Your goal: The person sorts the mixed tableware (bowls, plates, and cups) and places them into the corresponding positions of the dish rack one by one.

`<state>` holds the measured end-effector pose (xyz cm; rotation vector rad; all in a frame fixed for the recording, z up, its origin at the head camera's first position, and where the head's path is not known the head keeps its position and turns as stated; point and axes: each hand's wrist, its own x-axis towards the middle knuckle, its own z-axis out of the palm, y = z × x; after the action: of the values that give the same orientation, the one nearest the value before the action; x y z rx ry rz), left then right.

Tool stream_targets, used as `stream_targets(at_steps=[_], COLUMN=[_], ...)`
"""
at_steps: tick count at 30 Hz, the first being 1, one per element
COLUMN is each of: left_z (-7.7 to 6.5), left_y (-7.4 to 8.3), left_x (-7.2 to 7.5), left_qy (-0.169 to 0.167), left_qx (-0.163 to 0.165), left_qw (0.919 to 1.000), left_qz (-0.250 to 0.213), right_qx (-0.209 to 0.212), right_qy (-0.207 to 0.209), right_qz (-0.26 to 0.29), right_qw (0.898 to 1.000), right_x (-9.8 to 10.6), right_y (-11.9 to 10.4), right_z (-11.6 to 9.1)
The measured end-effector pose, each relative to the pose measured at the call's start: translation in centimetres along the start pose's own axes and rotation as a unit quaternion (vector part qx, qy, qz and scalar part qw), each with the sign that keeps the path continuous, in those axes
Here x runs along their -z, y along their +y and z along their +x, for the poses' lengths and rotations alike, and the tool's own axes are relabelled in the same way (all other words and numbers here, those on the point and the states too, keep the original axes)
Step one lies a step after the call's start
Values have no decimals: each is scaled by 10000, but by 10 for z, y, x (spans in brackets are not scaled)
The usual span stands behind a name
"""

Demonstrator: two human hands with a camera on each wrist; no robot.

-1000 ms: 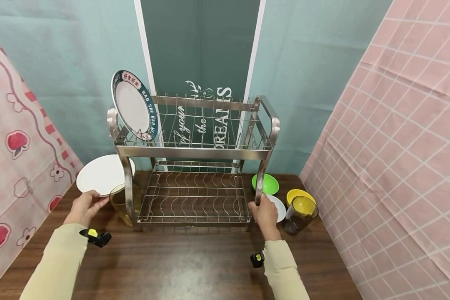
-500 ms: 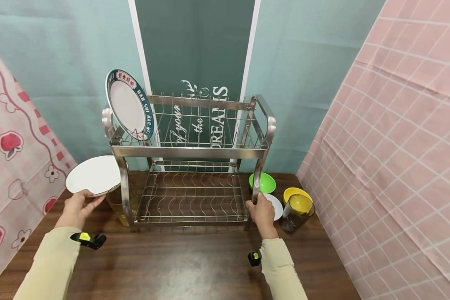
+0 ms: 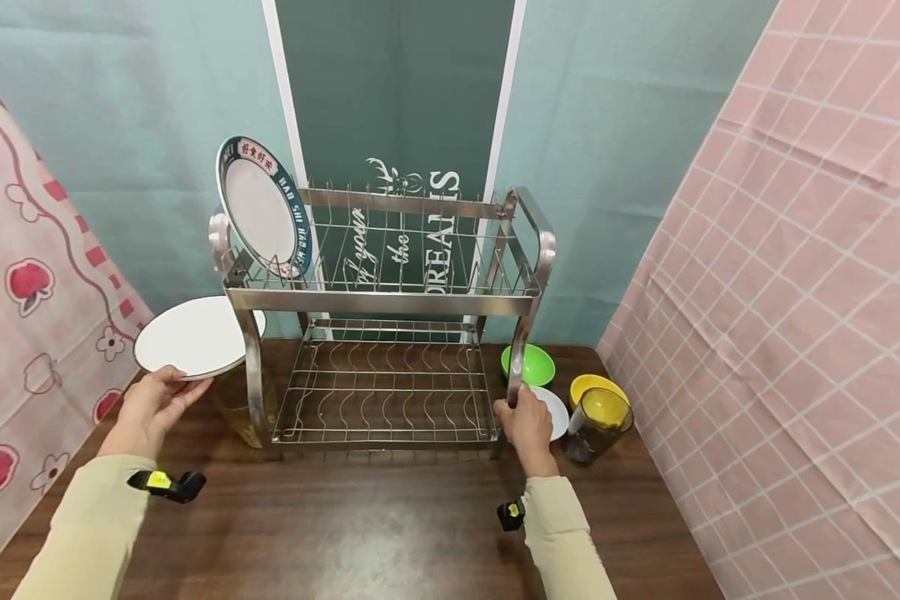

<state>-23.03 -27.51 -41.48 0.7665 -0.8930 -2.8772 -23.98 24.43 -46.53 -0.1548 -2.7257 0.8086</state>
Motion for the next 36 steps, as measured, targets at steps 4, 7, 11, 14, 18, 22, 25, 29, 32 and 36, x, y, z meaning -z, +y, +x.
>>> stream_targets(at_steps=[4, 7, 11, 14, 18, 22, 25, 29, 32, 36], left_z=[-2, -5, -11, -15, -20, -24, -28, -35, -39, -44], left_y=[-1, -1, 0, 0, 0, 0, 0, 1, 3, 4], left_x=[-3, -4, -2, 0, 0, 0, 0, -1, -3, -6], left_qy=[21, -2, -105, -135, -126, -142, -82, 106, 245, 269], left_qx=[29, 11, -76, -247, -608, -979, -1212, -1450, -1600, -1811], left_qw=[10000, 9999, 9994, 9990, 9980, 9951, 9925, 9893, 9867, 9829], left_qz=[-79, -105, -306, -361, -153, 5, 103, 146, 123, 180], right_qx=[-32, -51, -20, 16, 13, 9, 25, 39, 41, 36], right_qy=[-50, -58, -25, -2, -1, -13, -7, 13, -13, -37], right_qz=[32, 33, 20, 29, 57, 59, 37, 9, 14, 13], right_qw=[10000, 10000, 10000, 10000, 10000, 10000, 10000, 10000, 10000, 10000], right_x=[1, 2, 3, 3, 2, 1, 1, 1, 2, 3], right_y=[-1, -2, -3, -4, -4, -3, -3, -3, -3, -3], right_z=[-1, -1, -2, -2, -2, -2, -3, -3, -3, -1])
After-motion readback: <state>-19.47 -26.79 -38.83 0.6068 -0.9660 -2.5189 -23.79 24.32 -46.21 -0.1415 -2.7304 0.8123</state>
